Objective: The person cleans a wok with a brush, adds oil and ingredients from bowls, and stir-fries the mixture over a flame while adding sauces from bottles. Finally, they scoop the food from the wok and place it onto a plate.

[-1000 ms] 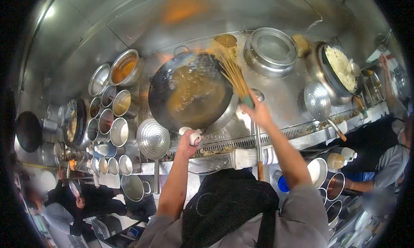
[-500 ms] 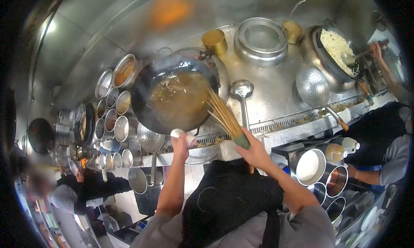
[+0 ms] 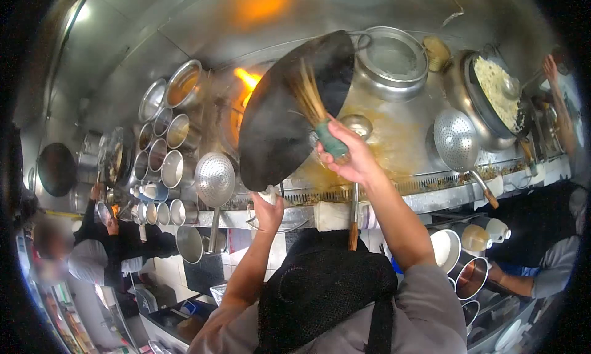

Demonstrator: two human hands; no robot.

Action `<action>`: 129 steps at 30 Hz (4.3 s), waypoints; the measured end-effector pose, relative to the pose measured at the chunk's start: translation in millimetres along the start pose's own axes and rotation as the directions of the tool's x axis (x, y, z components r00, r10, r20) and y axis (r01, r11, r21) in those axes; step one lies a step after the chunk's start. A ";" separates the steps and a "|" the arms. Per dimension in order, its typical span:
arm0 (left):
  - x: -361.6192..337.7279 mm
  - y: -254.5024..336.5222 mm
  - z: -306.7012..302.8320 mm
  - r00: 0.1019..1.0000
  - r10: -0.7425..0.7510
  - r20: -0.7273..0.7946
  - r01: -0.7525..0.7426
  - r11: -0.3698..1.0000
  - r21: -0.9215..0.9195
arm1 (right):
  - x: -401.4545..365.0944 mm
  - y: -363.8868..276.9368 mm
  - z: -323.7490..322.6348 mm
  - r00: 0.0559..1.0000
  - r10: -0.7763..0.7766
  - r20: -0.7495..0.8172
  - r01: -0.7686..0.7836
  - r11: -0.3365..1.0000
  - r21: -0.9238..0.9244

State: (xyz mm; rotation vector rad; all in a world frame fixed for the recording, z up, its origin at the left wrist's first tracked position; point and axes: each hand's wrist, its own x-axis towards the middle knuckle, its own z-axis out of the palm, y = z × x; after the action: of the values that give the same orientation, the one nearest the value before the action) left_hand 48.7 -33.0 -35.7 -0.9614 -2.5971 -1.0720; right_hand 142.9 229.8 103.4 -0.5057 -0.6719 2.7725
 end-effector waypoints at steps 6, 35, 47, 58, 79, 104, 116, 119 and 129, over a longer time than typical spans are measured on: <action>23.4 -5.9 2.0 0.999 -0.041 0.010 0.042 0.988 -0.149 | 5.7 84.2 -13.7 0.965 -0.184 0.189 0.261 0.550 -0.793; 65.1 -115.2 15.7 0.734 -0.401 0.549 0.679 0.412 -0.607 | -130.3 183.2 -98.9 0.863 -0.235 -0.448 -0.467 -0.030 -0.884; -43.4 -77.7 -19.3 0.801 -0.365 0.475 0.463 0.880 -0.105 | -5.1 179.7 -49.8 0.918 -0.108 0.382 0.383 -0.016 -0.924; 53.2 -106.1 21.1 0.681 -0.534 0.500 0.718 0.356 -0.598 | 121.1 -89.4 84.2 0.677 -0.436 0.593 0.107 -0.739 -0.665; 71.4 -114.4 21.9 0.656 -0.508 0.558 0.722 0.208 -0.660 | 201.7 71.5 0.0 0.955 -0.022 -0.297 -0.259 -0.553 -0.792; 2.3 -156.0 -91.1 0.664 -0.453 0.595 0.715 0.153 -0.682 | 183.5 -5.5 -36.0 0.891 -0.455 0.015 -0.217 -0.454 -0.864; -79.2 -204.7 -87.2 0.864 -0.432 0.258 0.457 0.889 -0.040 | -46.4 203.3 -160.1 0.894 -0.444 -0.066 -0.252 -0.375 -0.892; -75.1 -192.4 -84.8 0.839 -0.537 0.092 0.544 0.821 -0.170 | -26.5 165.6 -177.0 0.844 -0.504 0.184 -0.183 -0.592 -0.785; -189.0 -159.8 -80.9 0.668 -0.726 -0.164 0.635 0.671 -0.382 | -52.8 105.7 -206.7 0.808 -0.580 -0.104 -0.327 -0.294 -0.898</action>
State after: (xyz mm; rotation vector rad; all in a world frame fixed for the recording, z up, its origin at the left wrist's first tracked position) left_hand 89.2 -268.0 -140.4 0.2491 -2.5966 -1.6518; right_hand 254.5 203.7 -105.3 -1.2665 -2.5365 0.7305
